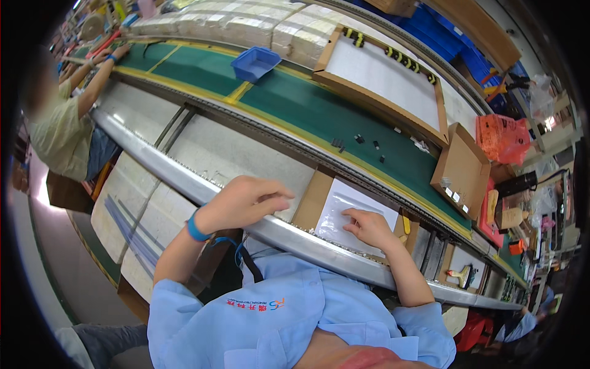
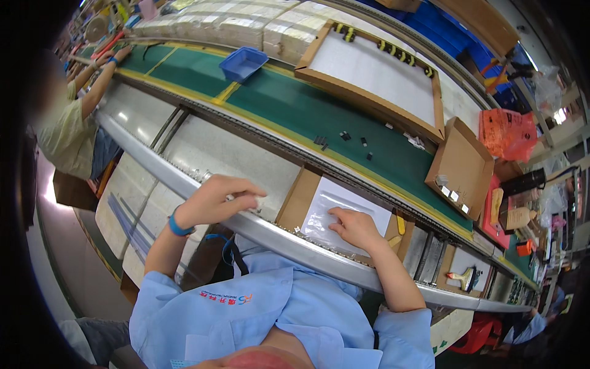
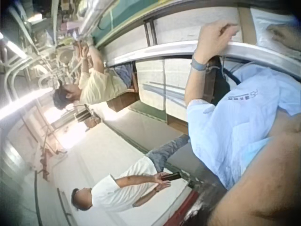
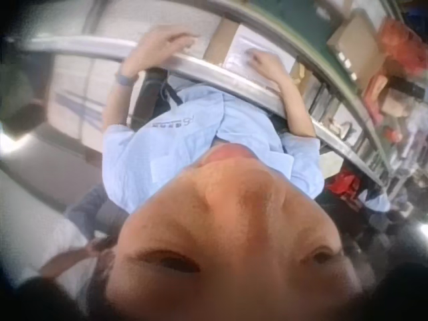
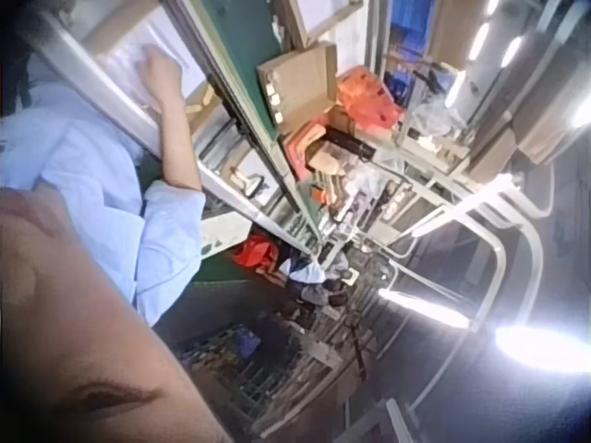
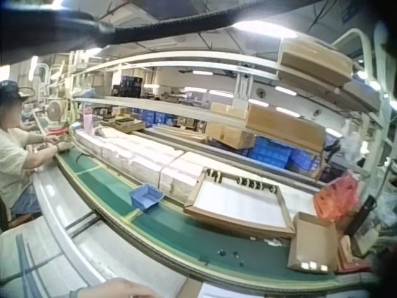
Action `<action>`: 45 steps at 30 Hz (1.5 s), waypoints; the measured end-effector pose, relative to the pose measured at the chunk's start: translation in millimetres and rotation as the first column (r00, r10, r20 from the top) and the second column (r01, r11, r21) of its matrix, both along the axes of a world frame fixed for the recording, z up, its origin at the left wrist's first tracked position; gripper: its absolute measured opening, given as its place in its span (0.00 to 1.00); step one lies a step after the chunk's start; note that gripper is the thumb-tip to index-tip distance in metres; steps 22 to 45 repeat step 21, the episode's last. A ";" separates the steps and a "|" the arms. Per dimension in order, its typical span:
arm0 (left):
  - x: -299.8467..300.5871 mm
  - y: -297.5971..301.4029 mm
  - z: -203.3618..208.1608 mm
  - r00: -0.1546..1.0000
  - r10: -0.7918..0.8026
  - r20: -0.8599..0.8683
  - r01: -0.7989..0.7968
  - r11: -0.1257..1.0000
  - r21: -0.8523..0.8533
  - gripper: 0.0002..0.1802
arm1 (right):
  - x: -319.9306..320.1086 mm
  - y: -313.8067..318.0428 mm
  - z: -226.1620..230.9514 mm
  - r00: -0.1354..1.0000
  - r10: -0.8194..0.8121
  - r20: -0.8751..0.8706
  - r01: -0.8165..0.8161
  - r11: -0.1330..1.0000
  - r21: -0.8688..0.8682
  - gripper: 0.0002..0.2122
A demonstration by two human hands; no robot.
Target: Manually assemble and inspect electronic components on a printed circuit board at an industrial assembly line.
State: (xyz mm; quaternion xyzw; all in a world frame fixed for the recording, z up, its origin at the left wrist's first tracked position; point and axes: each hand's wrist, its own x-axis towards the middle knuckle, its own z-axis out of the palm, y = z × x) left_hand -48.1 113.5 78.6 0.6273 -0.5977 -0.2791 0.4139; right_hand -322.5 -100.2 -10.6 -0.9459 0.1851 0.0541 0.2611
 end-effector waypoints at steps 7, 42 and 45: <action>-46.8 -135.8 -13.9 0.954 -0.264 0.140 0.286 0.942 -0.174 0.12 | -5.7 -16.9 5.3 0.990 -0.132 -0.042 0.133 0.990 0.039 0.18; -24.5 -144.2 -45.0 0.706 -0.303 0.641 0.403 0.915 -0.011 0.15 | -8.1 -8.4 -16.5 0.980 -0.154 -0.125 0.181 0.950 0.254 0.17; -24.5 -144.2 -45.0 0.706 -0.303 0.641 0.403 0.915 -0.011 0.15 | -8.1 -8.4 -16.5 0.980 -0.154 -0.125 0.181 0.950 0.254 0.17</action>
